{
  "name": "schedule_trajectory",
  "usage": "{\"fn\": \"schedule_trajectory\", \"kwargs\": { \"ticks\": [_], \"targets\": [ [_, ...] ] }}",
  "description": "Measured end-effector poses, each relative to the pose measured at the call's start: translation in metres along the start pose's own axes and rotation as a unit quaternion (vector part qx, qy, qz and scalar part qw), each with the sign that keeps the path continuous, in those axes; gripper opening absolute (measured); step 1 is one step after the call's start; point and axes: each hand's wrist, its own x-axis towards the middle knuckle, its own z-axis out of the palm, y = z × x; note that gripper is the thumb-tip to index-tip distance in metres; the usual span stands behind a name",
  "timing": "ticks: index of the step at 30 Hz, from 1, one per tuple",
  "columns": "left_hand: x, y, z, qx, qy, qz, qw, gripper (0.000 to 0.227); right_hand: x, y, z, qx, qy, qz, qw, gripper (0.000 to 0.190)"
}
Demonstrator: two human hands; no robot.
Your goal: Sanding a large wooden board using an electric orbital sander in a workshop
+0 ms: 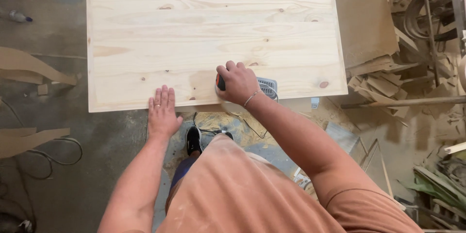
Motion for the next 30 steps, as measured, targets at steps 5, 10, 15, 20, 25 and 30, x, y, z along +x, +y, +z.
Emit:
{"fn": "schedule_trajectory", "kwargs": {
  "ticks": [5, 10, 15, 20, 25, 30],
  "targets": [
    [0.001, -0.01, 0.0, -0.023, 0.008, -0.014, 1.0, 0.111, -0.022, -0.011, 0.001, 0.001, 0.015, -0.009, 1.0, 0.047],
    [0.0, -0.014, 0.005, -0.023, -0.003, -0.022, 0.999, 0.112, -0.022, -0.024, 0.013, 0.0, 0.022, -0.011, 1.0, 0.05],
    [-0.008, -0.027, 0.006, -0.039, -0.006, 0.025, 0.999, 0.11, -0.007, -0.04, 0.019, 0.002, 0.014, 0.017, 1.0, 0.052],
    [-0.018, -0.065, 0.007, -0.046, 0.009, 0.068, 0.997, 0.102, 0.006, -0.066, 0.012, 0.004, 0.014, 0.081, 0.997, 0.051],
    [-0.019, -0.131, 0.016, -0.049, 0.042, 0.073, 0.995, 0.101, 0.03, -0.087, 0.01, 0.013, 0.009, 0.137, 0.99, 0.05],
    [-0.013, -0.191, 0.023, -0.076, 0.089, 0.051, 0.992, 0.097, 0.056, -0.107, 0.001, 0.027, -0.028, 0.212, 0.977, 0.052]
  ]
}}
